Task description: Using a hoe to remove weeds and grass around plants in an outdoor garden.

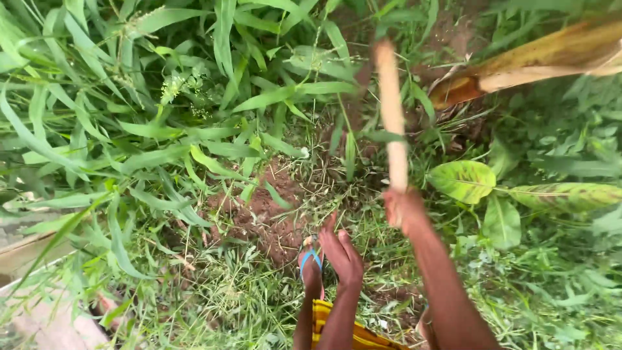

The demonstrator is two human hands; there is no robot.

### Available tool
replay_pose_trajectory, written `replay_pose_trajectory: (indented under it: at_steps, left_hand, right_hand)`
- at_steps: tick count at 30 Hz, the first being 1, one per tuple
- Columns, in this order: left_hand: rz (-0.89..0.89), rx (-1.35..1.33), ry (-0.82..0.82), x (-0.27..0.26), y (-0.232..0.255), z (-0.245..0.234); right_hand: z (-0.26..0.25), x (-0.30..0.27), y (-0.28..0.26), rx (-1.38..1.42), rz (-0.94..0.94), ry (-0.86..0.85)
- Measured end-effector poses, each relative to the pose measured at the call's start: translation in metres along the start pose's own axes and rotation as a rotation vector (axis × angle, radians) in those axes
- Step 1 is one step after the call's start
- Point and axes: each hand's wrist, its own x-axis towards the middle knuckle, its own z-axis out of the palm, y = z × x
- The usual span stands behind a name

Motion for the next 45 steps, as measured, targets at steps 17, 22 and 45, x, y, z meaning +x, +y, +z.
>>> replay_pose_trajectory:
  at_steps: [17,22,45]
  left_hand:
    - [0.011,0.066,-0.199,-0.055,-0.042,0.021]
    - [-0.038,0.043,-0.289,-0.101,-0.034,0.017]
    - [0.14,-0.014,-0.306,-0.206,-0.025,0.034]
  right_hand:
    - [-0.009,-0.001,0.183,-0.077,0.279,-0.019]
    - [-0.062,-0.009,0.069,-0.158,-0.001,0.141]
    - [-0.167,0.05,0.121,-0.149,-0.485,0.296]
